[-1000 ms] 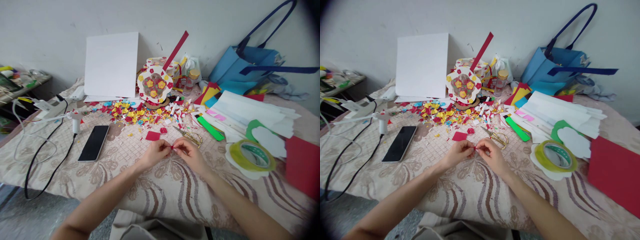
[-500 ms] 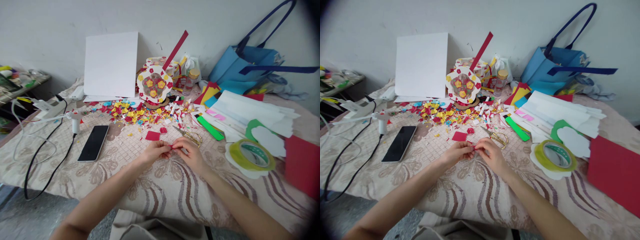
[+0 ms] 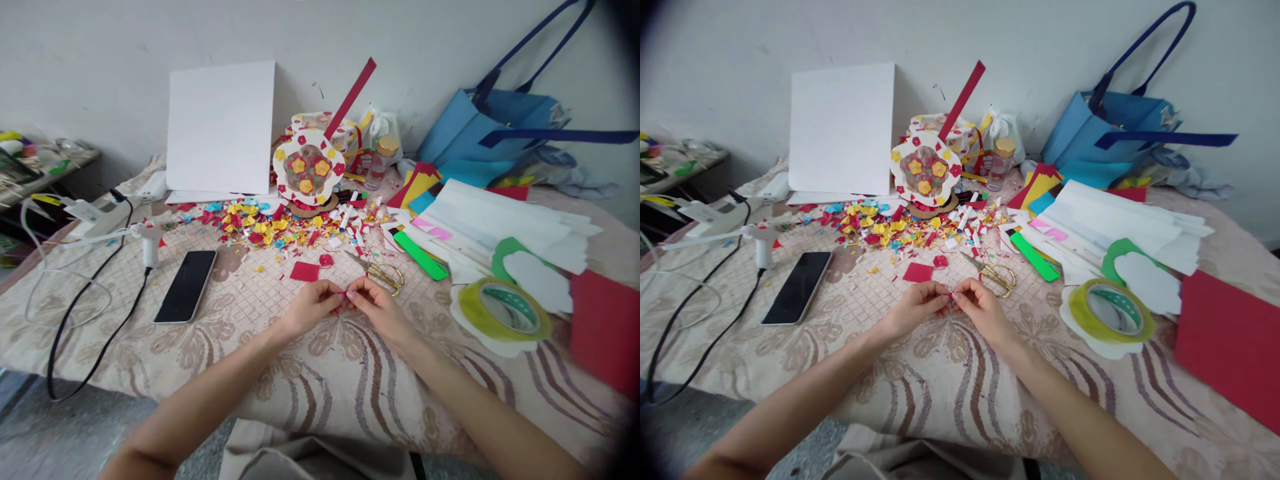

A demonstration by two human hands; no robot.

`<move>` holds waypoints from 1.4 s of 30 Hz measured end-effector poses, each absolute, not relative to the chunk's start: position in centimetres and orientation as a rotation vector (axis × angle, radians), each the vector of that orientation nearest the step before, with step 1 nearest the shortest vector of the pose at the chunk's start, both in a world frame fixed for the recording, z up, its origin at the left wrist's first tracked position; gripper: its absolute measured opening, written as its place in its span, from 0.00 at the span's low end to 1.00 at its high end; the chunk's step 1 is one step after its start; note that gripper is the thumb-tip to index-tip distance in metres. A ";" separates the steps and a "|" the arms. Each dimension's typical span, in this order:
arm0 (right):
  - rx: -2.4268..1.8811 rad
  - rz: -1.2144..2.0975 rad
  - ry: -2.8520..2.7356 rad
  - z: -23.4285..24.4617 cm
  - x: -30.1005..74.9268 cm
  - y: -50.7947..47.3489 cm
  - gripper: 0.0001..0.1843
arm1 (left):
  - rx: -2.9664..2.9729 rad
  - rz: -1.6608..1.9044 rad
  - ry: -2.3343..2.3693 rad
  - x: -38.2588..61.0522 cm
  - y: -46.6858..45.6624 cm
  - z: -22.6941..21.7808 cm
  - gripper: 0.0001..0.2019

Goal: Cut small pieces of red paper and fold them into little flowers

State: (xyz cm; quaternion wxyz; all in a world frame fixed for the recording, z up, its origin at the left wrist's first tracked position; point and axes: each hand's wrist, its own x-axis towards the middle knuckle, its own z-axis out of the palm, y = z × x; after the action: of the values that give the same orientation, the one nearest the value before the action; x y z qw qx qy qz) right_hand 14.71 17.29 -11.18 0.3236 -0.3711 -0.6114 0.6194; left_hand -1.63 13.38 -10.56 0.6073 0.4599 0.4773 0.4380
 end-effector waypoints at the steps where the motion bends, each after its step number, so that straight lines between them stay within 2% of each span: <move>1: -0.974 1.630 -1.585 -11.3 14.7 17.3 0.09 | 1.064 1.011 1.105 -1.6 13.4 -10.6 0.11; 12: -1.009 1.588 -1.554 -11.8 14.3 16.8 0.08 | 1.121 1.026 1.189 -1.4 13.3 -11.3 0.10; 26: -0.926 1.374 -1.700 -11.3 14.3 16.7 0.07 | 0.796 0.926 1.076 -1.5 13.4 -10.4 0.12; 30: -0.923 1.352 -1.749 -11.2 14.3 16.7 0.06 | 0.919 0.955 1.116 -1.6 13.4 -10.8 0.11; 34: -0.970 1.438 -1.691 -11.5 14.4 16.7 0.06 | 1.182 1.031 1.262 -1.6 13.3 -11.2 0.08; 42: -0.983 1.606 -1.481 -12.2 14.1 16.7 0.09 | 1.170 1.007 1.184 -1.4 13.3 -10.9 0.10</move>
State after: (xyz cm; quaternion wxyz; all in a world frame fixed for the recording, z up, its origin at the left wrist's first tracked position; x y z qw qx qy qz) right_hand 14.11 16.74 -12.16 0.3644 -0.3823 -0.5755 0.6243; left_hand -1.44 13.29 -10.90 0.5628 0.4971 0.5031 0.4278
